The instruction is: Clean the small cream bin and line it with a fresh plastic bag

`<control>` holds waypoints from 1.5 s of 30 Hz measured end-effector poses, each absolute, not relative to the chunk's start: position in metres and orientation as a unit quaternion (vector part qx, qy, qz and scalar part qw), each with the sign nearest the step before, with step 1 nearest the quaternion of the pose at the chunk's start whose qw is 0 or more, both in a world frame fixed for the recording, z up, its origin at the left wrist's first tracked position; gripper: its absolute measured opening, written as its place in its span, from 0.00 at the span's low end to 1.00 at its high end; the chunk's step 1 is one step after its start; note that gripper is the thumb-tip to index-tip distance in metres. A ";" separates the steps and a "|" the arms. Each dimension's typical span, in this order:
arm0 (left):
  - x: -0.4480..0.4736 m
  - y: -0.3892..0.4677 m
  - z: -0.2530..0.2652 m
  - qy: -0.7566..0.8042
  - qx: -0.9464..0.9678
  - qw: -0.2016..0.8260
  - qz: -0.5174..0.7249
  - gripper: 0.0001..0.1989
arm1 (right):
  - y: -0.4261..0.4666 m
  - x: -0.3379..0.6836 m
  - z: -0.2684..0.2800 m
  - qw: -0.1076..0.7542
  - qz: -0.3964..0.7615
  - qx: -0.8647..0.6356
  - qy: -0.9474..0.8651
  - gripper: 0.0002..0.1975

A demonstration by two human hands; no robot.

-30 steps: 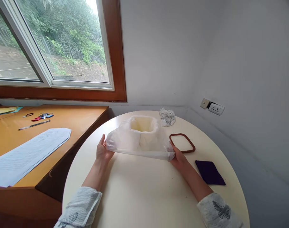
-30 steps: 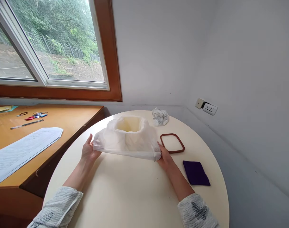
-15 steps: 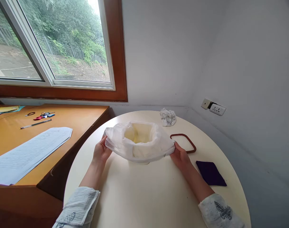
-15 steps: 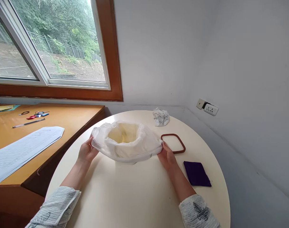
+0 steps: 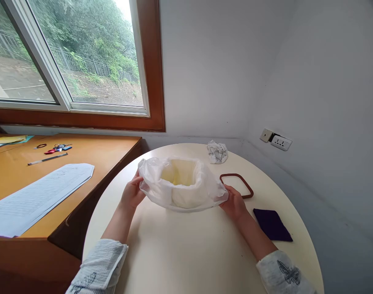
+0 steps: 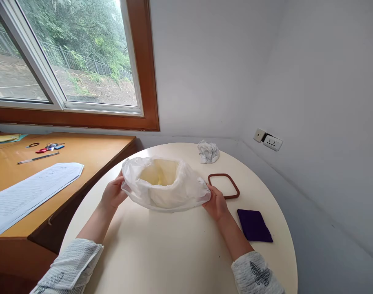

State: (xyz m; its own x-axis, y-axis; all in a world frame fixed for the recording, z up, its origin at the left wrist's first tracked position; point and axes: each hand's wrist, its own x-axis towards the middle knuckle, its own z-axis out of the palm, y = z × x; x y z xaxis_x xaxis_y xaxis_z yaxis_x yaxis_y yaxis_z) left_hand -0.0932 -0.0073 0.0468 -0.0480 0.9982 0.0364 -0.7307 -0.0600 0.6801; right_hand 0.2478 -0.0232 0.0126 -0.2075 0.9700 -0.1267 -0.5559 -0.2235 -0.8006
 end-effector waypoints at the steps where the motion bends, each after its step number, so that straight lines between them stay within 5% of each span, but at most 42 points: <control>1: -0.093 -0.006 0.049 0.257 0.272 0.637 0.674 0.26 | -0.023 0.247 0.016 0.526 0.711 -0.323 -0.336 0.12; 19: -0.117 -0.002 0.119 0.302 0.439 0.570 0.625 0.30 | -0.007 0.261 0.080 0.624 0.658 -0.244 -0.345 0.20; 27: -0.153 -0.016 0.101 0.300 0.433 0.574 0.627 0.05 | -0.034 0.282 0.072 0.611 0.669 -0.296 -0.303 0.18; 37: -0.148 -0.041 0.065 0.367 0.417 0.587 0.589 0.11 | -0.052 0.281 0.030 0.583 0.669 -0.332 -0.321 0.12; 45: -0.088 -0.049 0.034 0.499 0.480 0.562 0.452 0.02 | -0.056 0.249 0.008 0.496 0.644 -0.388 -0.434 0.08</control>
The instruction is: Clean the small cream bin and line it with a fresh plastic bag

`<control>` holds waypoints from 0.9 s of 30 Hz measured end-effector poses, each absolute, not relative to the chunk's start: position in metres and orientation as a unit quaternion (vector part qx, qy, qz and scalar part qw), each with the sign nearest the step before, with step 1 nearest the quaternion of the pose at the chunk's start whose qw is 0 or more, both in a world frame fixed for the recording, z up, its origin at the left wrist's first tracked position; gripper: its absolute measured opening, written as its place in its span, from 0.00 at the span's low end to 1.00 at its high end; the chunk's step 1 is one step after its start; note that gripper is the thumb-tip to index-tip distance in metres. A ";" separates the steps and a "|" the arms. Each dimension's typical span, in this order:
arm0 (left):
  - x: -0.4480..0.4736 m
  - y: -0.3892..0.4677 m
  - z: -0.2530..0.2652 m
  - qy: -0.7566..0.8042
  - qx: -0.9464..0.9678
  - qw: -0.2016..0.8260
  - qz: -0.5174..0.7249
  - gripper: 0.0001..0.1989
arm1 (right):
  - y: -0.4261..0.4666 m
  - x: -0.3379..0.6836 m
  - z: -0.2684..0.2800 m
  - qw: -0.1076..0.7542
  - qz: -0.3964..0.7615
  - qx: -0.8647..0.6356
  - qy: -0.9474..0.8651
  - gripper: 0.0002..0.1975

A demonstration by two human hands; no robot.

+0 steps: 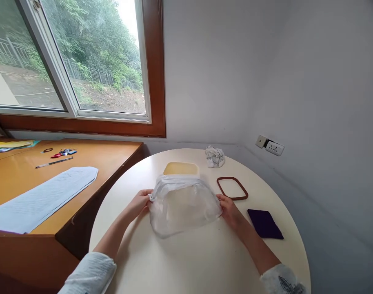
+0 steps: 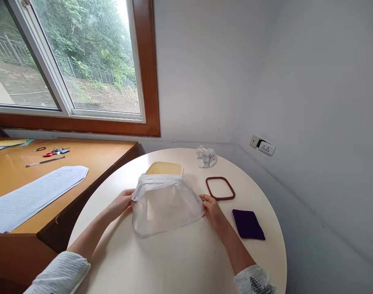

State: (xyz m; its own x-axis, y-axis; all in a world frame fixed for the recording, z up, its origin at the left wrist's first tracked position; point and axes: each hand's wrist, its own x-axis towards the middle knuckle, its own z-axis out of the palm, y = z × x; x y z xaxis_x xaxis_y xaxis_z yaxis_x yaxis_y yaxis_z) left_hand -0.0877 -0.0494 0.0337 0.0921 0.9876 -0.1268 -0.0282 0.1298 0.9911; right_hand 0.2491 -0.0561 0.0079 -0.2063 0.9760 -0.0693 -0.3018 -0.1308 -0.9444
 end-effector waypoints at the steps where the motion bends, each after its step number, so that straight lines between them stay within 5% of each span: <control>1: -0.078 -0.050 0.033 0.503 0.488 0.557 0.446 0.02 | -0.056 0.243 0.006 0.496 0.635 -0.392 -0.445 0.09; 7: -0.030 -0.048 0.038 0.498 0.549 0.428 0.518 0.13 | -0.058 0.204 -0.003 0.540 0.565 -0.368 -0.504 0.27; 11: -0.007 -0.039 0.029 0.504 0.559 0.326 0.572 0.21 | -0.053 0.189 -0.006 0.569 0.503 -0.379 -0.529 0.24; 27: 0.039 -0.006 0.005 0.444 0.552 0.424 0.564 0.27 | -0.003 0.194 -0.012 0.628 0.424 -0.452 -0.471 0.24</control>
